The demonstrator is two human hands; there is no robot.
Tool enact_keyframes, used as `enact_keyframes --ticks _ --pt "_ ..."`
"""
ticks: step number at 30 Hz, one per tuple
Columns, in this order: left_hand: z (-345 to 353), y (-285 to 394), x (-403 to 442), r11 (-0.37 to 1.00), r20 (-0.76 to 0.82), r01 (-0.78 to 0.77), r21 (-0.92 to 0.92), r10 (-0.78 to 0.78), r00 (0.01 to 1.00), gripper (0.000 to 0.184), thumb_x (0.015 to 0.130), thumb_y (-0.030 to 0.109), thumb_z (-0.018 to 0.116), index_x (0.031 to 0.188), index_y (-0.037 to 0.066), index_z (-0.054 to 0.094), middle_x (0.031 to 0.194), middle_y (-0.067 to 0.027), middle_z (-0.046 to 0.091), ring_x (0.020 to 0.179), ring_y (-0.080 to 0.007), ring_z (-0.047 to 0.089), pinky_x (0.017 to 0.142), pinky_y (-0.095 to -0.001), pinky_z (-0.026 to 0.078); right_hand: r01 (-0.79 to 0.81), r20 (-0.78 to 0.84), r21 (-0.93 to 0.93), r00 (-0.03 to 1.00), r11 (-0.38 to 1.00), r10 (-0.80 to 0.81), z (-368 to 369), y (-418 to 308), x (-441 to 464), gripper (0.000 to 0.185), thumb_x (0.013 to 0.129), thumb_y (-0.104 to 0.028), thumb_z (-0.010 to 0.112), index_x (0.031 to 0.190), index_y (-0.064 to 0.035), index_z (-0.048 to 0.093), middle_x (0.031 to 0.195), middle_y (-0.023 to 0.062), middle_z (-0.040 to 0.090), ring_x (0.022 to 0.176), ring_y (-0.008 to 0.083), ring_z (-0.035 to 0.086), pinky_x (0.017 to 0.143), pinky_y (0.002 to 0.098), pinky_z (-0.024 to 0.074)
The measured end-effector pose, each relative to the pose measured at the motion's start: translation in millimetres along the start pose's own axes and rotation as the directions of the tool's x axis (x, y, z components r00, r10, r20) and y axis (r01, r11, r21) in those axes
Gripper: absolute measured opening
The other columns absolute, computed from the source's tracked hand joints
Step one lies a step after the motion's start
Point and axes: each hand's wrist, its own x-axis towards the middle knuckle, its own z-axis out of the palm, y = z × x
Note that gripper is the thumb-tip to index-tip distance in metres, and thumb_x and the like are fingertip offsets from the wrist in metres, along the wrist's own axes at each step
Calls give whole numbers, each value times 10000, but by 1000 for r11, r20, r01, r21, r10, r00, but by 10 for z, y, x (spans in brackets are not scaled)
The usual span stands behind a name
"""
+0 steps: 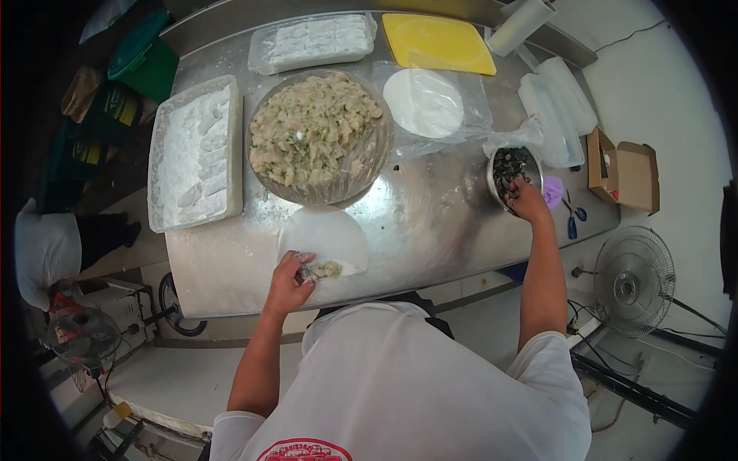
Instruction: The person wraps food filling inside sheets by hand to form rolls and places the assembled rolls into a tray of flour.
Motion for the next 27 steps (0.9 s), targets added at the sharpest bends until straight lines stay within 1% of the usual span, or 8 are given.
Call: enact_keyframes --ticks 5,8,10,14,20,23,25,27 --pt "-1 -21 -8 1000 7 16 22 -17 1000 494 687 12 681 1180 8 678 920 -86 553 665 -176 545 608 -289 469 -8 36 24 999 1000 7 84 113 46 275 788 -111 717 1033 -67 601 1000 192 705 994 401 672 864 459 523" --pt "-3 -17 -10 999 8 44 -10 -44 999 492 688 15 684 1180 6 680 919 -84 557 667 -173 549 615 -284 473 22 53 261 998 965 -37 203 241 124 268 804 -56 714 1045 -52 596 960 132 700 937 301 687 843 388 524" --pt "-4 -20 -11 999 7 34 -10 -34 999 490 691 17 688 1181 4 682 922 -79 560 669 -165 550 619 -276 473 -93 141 588 990 804 11 196 217 69 261 816 -2 712 1047 -38 597 941 64 677 903 183 652 824 320 505" --pt "-3 -15 -17 998 21 61 -36 -60 998 487 698 18 690 1185 2 683 927 -73 564 667 -154 544 618 -273 471 -99 128 585 991 805 30 157 82 14 230 818 16 721 1019 -30 621 908 31 669 875 134 632 799 304 500" --pt "-2 -39 -27 995 19 72 -68 -71 997 482 704 23 697 1186 6 686 928 -68 568 665 -145 535 615 -269 468 -147 -68 544 973 826 219 39 -32 -38 116 843 12 683 951 -14 653 838 33 665 820 145 639 766 316 505" --pt "1 -52 -4 999 4 17 -30 -17 1000 506 700 26 714 1205 15 676 962 -77 568 668 -158 531 609 -271 464 5 -310 543 930 840 195 -118 -209 -234 135 849 34 643 971 -20 659 896 33 677 837 141 642 763 302 507" --pt "-24 7 -13 1000 67 -8 -2 8 998 537 707 42 750 1236 24 655 1017 -112 572 770 -235 587 679 -321 507 119 -234 869 954 480 187 -158 -638 -460 183 842 70 608 981 -33 667 961 28 676 852 143 642 770 287 512" --pt "10 -38 -16 996 34 -74 44 72 997 563 717 61 772 1262 31 636 1047 -133 572 845 -283 596 735 -358 517 203 -206 923 978 328 -25 63 -1057 -635 215 846 91 588 990 -44 671 997 19 662 863 130 635 791 280 519"
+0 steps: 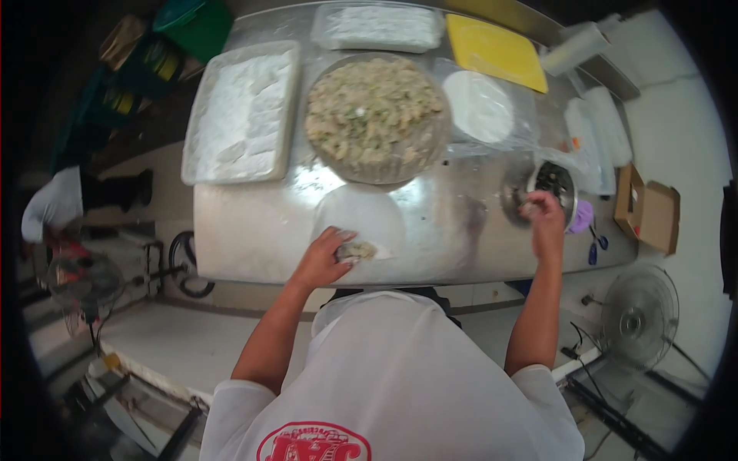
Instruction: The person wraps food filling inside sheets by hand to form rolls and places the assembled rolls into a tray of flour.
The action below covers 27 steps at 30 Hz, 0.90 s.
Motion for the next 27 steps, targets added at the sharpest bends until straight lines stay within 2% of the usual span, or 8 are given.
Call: enact_keyframes --ticks 2,4,6,7,9,16,23,27 --pt "2 18 -20 996 -21 -81 49 82 996 590 727 79 793 1289 38 618 1077 -153 571 920 -331 605 792 -394 527 110 201 -40 975 993 -100 736 -25 -294 204 849 85 592 993 -39 668 972 16 653 877 116 623 812 272 515" --pt "-15 90 -20 998 42 -36 44 34 999 621 756 113 805 1333 47 584 1118 -179 568 1029 -384 587 880 -437 511 35 400 -66 916 997 -6 1420 -49 -599 165 842 59 635 966 -42 675 970 18 654 915 107 608 831 265 503" --pt "29 63 -33 996 16 -52 72 51 999 640 770 117 803 1358 49 561 1146 -179 560 1021 -385 591 884 -441 511 157 462 -4 876 988 -137 1990 127 -791 142 834 35 668 965 -20 667 958 50 644 891 150 618 807 282 507" --pt "34 58 -36 997 1 -40 60 41 999 659 753 100 805 1364 54 561 1177 -177 556 1062 -383 584 913 -429 510 120 493 -53 867 991 -79 2195 131 -873 153 827 52 643 963 -14 667 995 91 647 959 188 639 854 301 501" --pt "48 37 -22 998 -18 -34 48 34 999 680 737 83 806 1370 60 560 1208 -175 552 1104 -381 578 941 -417 510 374 537 -162 810 913 -236 2448 199 -942 189 799 38 663 981 -8 676 989 144 664 942 285 661 850 352 532" --pt "67 -76 -57 984 69 -97 150 87 994 454 753 74 793 1173 31 626 1133 -167 560 1025 -387 615 879 -449 528 667 610 -168 648 726 -455 2468 327 -1106 234 793 -37 741 1023 -16 703 1078 137 680 987 350 654 892 419 541" --pt "12 -40 -31 981 114 -113 157 96 989 404 751 70 793 1123 25 643 1087 -164 564 984 -383 625 864 -458 530 705 641 -185 615 685 -460 2466 411 -1110 292 783 -63 773 1066 -26 708 1127 144 671 1047 347 639 931 424 525" --pt "-169 24 -153 991 6 -131 6 131 991 435 772 111 793 1163 20 625 1090 -159 575 988 -365 630 845 -444 535 619 590 -253 708 744 -388 2327 408 -1169 350 784 -66 775 1123 -29 698 1146 147 660 1085 330 629 939 421 522"
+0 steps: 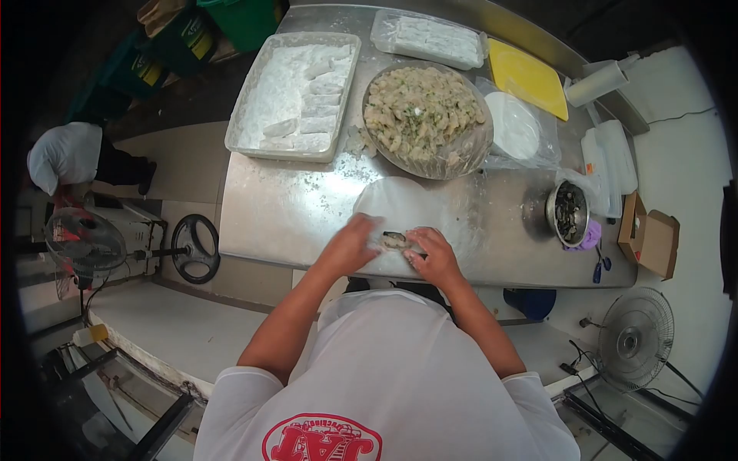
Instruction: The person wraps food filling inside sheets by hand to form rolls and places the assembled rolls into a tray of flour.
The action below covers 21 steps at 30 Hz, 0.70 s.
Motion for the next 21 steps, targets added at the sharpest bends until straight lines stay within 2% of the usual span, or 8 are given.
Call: enact_keyframes --ticks 2,7,9,11,13,16,20,21 --pt "-18 -36 -124 907 -366 324 270 -214 905 456 778 152 803 1160 0 607 1070 -175 579 977 -373 623 840 -461 526 -52 -27 4 998 999 52 0 -22 -2 372 781 -74 781 1140 -30 694 1144 145 658 1089 326 627 944 420 518" --pt "-15 -43 -160 788 -400 469 398 -311 862 376 780 157 796 1065 0 607 993 -196 587 932 -387 607 794 -483 508 5 55 -89 998 996 0 44 -2 91 392 775 -108 783 1156 -59 703 1091 139 673 1031 330 633 914 407 517" --pt "34 -152 -128 889 -312 369 272 -281 908 254 777 110 766 951 4 614 961 -189 599 927 -394 596 798 -511 495 41 51 -101 998 994 -36 73 18 106 383 765 -94 784 1137 -56 702 1087 131 666 1011 331 629 892 417 518" --pt "63 -163 -101 932 -324 324 160 -261 909 181 788 60 733 901 0 605 915 -164 613 865 -332 616 774 -451 509 78 43 -111 996 991 -74 75 33 139 374 754 -80 785 1117 -53 700 1083 123 658 991 332 626 870 428 519" --pt "128 -146 -134 828 -207 436 -354 -523 827 200 808 45 722 956 2 595 893 -131 622 789 -248 612 736 -375 512 61 69 -109 996 992 -54 66 30 153 373 744 -88 792 1104 -63 703 1062 114 654 972 324 627 856 426 520" --pt "263 -26 -94 806 -187 273 -524 -422 887 291 822 57 731 1080 13 605 877 -105 635 753 -193 602 717 -322 511 56 109 -87 993 995 -46 31 -1 196 370 745 -93 795 1102 -65 702 1037 114 647 954 320 628 846 415 523" --pt "236 228 121 872 -104 389 -296 -434 895 417 829 84 743 1220 15 617 920 -111 674 782 -182 618 745 -333 527 67 176 -32 982 997 -60 -123 -89 249 351 753 -107 800 1085 -54 697 1016 116 640 941 333 625 828 421 524" --pt "200 267 159 872 -105 389 -296 -435 894 417 829 84 743 1220 15 617 920 -111 674 782 -182 618 745 -333 527 28 80 39 996 999 -31 -172 -134 237 322 763 -112 796 1059 -43 691 1002 119 633 935 342 622 825 430 523"
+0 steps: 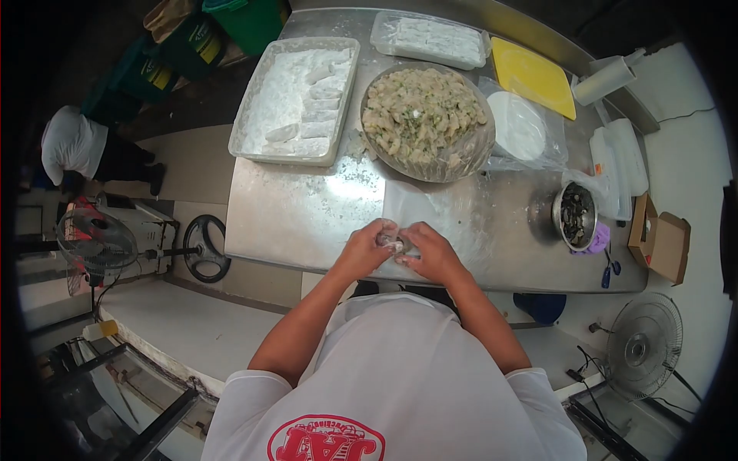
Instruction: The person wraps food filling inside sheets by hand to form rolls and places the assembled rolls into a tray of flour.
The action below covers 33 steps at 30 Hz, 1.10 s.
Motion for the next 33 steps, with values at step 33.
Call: enact_keyframes --ticks 33 --pt "35 -327 193 927 16 -272 258 277 961 361 845 216 764 1144 31 683 1033 -194 663 960 -376 674 855 -452 538 -519 -216 162 811 839 543 161 124 -281 173 799 7 724 882 -19 574 854 119 601 713 258 610 692 358 510"
